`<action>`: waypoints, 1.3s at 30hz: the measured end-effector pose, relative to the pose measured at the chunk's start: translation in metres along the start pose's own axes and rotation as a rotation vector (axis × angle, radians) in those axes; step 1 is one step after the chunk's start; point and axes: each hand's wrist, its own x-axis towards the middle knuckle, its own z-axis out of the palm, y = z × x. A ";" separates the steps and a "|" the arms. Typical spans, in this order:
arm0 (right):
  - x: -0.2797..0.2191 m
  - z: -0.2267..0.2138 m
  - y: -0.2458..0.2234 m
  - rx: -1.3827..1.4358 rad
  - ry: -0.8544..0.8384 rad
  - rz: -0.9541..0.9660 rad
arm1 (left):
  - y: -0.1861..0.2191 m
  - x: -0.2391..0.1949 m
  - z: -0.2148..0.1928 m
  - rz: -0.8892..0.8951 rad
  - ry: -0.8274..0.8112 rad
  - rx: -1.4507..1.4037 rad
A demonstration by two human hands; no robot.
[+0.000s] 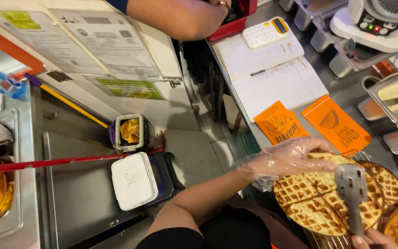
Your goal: The person spreads white sauce and dark chocolate spread onto waffles using a spatula. They place sliced bananas on top, fold the waffles in half, and place them into orange paper bags.
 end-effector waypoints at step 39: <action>-0.003 -0.038 -0.002 0.406 0.045 0.343 | -0.040 0.010 0.030 -0.187 0.192 -0.900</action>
